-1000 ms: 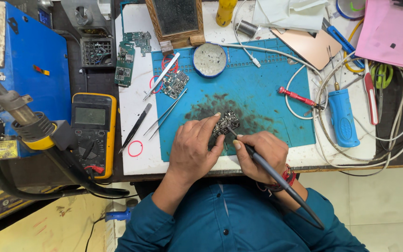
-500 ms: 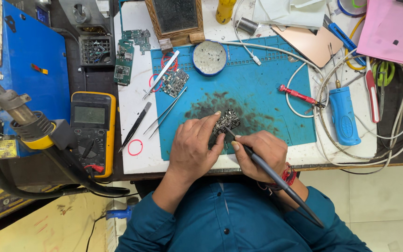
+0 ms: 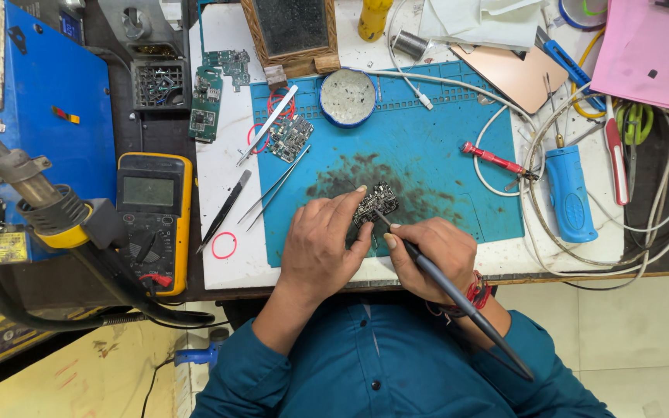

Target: The person solders components on a small circuit board at an electronics repair workbench, holding the board with tweezers in one hand while applying a soldering iron and solder to the board's contacts, repositioning the board repeatedly to work on different areas.

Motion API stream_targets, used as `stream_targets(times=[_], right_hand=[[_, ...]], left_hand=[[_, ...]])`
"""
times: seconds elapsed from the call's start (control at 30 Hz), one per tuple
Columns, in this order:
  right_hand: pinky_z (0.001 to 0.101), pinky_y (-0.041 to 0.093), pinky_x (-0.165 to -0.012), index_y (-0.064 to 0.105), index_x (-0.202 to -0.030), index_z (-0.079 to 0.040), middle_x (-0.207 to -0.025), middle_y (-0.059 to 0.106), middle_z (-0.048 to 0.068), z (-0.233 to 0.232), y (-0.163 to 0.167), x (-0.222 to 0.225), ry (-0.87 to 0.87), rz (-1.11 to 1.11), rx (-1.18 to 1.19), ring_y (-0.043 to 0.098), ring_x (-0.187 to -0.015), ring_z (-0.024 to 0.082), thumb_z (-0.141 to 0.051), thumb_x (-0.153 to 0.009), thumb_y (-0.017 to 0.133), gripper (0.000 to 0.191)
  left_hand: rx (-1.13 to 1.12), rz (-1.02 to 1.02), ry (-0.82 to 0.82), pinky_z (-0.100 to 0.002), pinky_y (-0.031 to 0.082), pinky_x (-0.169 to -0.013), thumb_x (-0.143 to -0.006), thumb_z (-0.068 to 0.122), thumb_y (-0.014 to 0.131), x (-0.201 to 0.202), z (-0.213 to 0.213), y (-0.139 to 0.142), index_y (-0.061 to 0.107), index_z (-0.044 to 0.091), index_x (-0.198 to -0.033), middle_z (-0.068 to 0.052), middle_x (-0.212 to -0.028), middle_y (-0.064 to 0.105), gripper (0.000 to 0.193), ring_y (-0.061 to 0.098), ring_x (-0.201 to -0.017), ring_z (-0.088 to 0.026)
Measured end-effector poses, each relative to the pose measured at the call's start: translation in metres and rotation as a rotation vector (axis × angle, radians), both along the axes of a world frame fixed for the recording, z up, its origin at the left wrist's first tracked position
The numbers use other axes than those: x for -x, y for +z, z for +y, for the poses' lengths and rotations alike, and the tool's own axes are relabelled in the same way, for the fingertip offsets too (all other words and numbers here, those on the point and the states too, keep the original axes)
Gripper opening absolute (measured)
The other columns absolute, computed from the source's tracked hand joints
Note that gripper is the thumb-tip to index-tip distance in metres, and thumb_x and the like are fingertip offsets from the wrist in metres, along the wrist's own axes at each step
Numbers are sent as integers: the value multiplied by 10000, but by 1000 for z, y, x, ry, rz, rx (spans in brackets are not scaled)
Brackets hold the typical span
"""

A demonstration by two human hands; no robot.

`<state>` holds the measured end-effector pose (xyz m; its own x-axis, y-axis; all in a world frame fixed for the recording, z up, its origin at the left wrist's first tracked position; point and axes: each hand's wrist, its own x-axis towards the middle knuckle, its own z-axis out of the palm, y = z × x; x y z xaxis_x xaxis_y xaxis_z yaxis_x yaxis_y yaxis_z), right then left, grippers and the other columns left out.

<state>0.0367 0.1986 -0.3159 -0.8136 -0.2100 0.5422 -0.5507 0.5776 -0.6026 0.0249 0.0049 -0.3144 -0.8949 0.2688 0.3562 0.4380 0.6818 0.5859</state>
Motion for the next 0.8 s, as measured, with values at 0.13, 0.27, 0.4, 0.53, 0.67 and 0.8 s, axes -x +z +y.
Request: stream_targets(times=[0.13, 0.27, 0.4, 0.53, 0.67, 0.8], right_hand=[[340, 523, -609, 712, -934, -19, -790, 711, 105, -1, -2, -1, -10, 19, -24, 695, -685, 254, -49, -844, 814, 138], [338, 520, -608, 713, -938, -17, -791, 709, 110, 0, -3, -1, 7, 10, -3, 687, -677, 250, -48, -847, 811, 137], [337, 515, -600, 715, -934, -16, -782, 707, 109, 0, -3, -3, -3, 18, -11, 684, -671, 248, -50, -845, 812, 136], [341, 513, -596, 725, -946, -11, -771, 699, 108, 1, -5, -1, -3, 11, -22, 681, -668, 249, -52, -846, 811, 138], [340, 509, -591, 721, -933, -14, -776, 706, 111, 0, -7, -1, -3, 17, -15, 676, -660, 248, -54, -843, 810, 133], [340, 513, -598, 718, -935, -16, -780, 707, 111, 2, -4, -3, -4, 14, -19, 679, -666, 248, -54, -847, 809, 132]], left_hand=[[1, 5, -3, -400, 486, -877, -879, 194, 767, 0, 0, -2, 582, 45, -1358, -95, -1161, 702, 535, 638, -999, -271], [14, -13, 2, -399, 480, -858, -882, 195, 768, -2, 1, -2, 593, 52, -1355, -88, -1150, 708, 524, 642, -995, -269], [6, -11, 4, -400, 483, -866, -880, 201, 768, -2, 1, -4, 591, 51, -1358, -95, -1155, 706, 532, 641, -994, -266], [2, 7, 5, -401, 483, -870, -880, 200, 767, -1, 1, -6, 587, 53, -1363, -96, -1159, 705, 536, 641, -1003, -267], [5, -3, 3, -401, 482, -862, -884, 195, 766, -1, 1, -7, 588, 52, -1365, -93, -1158, 707, 532, 640, -992, -264], [4, -2, 5, -398, 480, -859, -882, 196, 766, -2, 2, -4, 588, 54, -1365, -90, -1157, 707, 534, 639, -994, -262]])
